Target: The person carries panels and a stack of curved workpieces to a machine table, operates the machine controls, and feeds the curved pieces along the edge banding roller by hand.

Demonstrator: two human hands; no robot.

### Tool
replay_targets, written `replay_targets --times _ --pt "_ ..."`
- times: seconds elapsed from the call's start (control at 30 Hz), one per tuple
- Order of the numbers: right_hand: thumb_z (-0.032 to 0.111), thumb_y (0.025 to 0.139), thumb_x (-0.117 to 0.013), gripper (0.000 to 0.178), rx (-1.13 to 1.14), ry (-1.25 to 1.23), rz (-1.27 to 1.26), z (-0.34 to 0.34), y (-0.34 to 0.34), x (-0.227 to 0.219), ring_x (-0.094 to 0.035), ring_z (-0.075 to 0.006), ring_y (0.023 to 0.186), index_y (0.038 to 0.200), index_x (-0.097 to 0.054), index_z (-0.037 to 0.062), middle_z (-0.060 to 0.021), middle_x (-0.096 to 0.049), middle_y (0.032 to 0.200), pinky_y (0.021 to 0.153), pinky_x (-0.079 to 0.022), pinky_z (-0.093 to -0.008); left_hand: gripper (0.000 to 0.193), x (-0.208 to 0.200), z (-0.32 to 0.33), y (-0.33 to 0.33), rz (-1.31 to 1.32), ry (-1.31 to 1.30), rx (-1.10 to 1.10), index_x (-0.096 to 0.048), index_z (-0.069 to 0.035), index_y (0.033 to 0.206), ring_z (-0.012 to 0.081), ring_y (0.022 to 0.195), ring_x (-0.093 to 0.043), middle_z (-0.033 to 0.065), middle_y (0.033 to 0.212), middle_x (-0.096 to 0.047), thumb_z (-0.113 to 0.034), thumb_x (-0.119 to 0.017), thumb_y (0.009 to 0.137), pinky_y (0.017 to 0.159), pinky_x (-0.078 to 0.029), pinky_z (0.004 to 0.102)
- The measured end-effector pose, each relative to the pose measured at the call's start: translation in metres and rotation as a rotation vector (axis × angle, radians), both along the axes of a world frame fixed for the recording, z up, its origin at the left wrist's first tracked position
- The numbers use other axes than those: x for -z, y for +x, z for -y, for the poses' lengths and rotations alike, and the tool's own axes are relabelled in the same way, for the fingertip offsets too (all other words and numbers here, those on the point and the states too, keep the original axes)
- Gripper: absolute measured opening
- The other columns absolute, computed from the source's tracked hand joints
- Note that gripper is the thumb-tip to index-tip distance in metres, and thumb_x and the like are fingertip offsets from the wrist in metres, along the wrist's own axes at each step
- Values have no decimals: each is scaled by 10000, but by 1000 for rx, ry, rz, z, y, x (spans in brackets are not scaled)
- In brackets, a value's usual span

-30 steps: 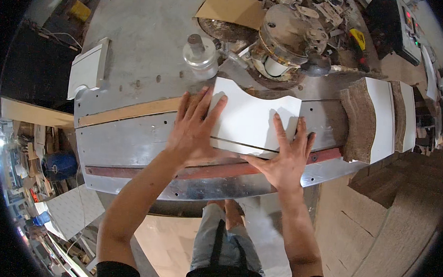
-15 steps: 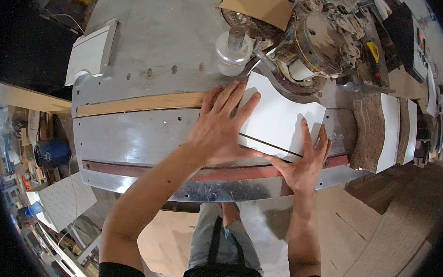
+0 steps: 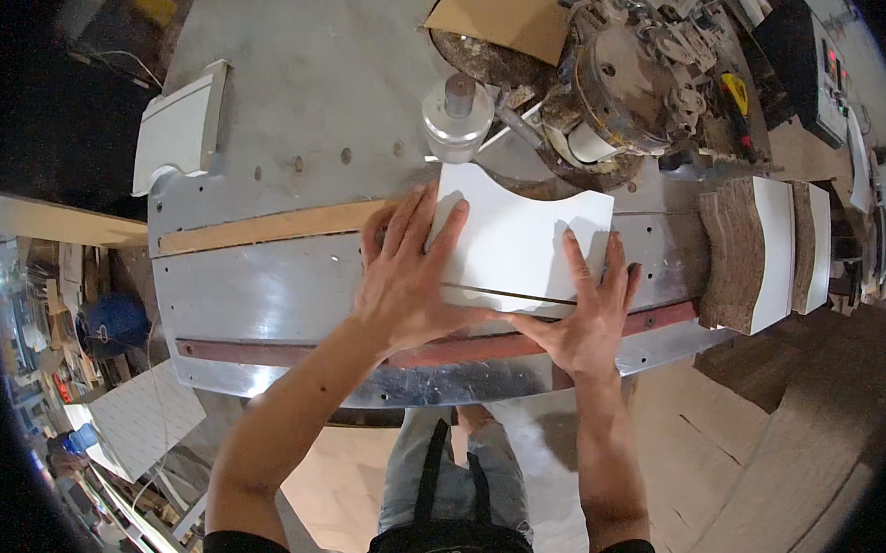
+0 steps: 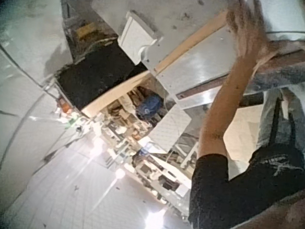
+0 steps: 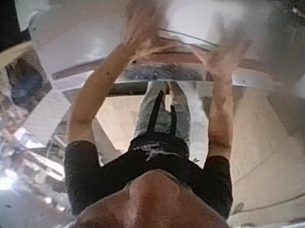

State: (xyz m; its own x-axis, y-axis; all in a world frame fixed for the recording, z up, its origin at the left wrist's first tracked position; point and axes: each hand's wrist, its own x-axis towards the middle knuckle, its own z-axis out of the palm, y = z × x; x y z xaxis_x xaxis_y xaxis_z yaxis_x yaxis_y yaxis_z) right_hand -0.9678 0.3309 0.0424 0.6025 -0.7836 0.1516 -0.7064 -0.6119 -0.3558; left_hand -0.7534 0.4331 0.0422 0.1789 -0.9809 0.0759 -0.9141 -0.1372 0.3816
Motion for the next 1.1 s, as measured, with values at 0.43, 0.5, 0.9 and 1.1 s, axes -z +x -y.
replay_targets --times 0.43,0.5,0.9,1.1 --pt "620 546 -847 964 91 148 35 -30 84 -6 -195 -511 1415 1365 -564 198 -346 -241 1474 1064 -117 -762 1224 -7 -8 88 10 108 95 -245 -92 1521 491 1423 -234 306 1530 -229 -731 -750 608 1129 -69 695" --pt "634 541 -842 969 121 154 27 -37 95 -1 -177 -507 1425 1360 -572 191 -351 -222 1486 1070 -99 -759 1233 -7 -10 103 25 85 129 -240 -91 1523 485 1424 -237 304 1531 -230 -734 -750 603 1128 -61 700" --pt "681 582 -785 939 36 173 31 -75 142 0 -193 -518 1426 1334 -606 149 -355 -149 1521 1089 -102 -733 1178 -8 -59 148 -62 53 84 -300 -64 1505 486 1408 -290 337 1489 -305 -665 -791 618 1095 -108 723" --pt "691 595 -764 950 -9 68 94 -83 168 -4 -243 -547 1389 1372 -568 180 -361 -248 1480 1077 -177 -733 1134 -11 -77 167 -12 -13 30 -327 -56 1493 487 1399 -297 338 1474 -328 -674 -763 649 1104 -128 706"
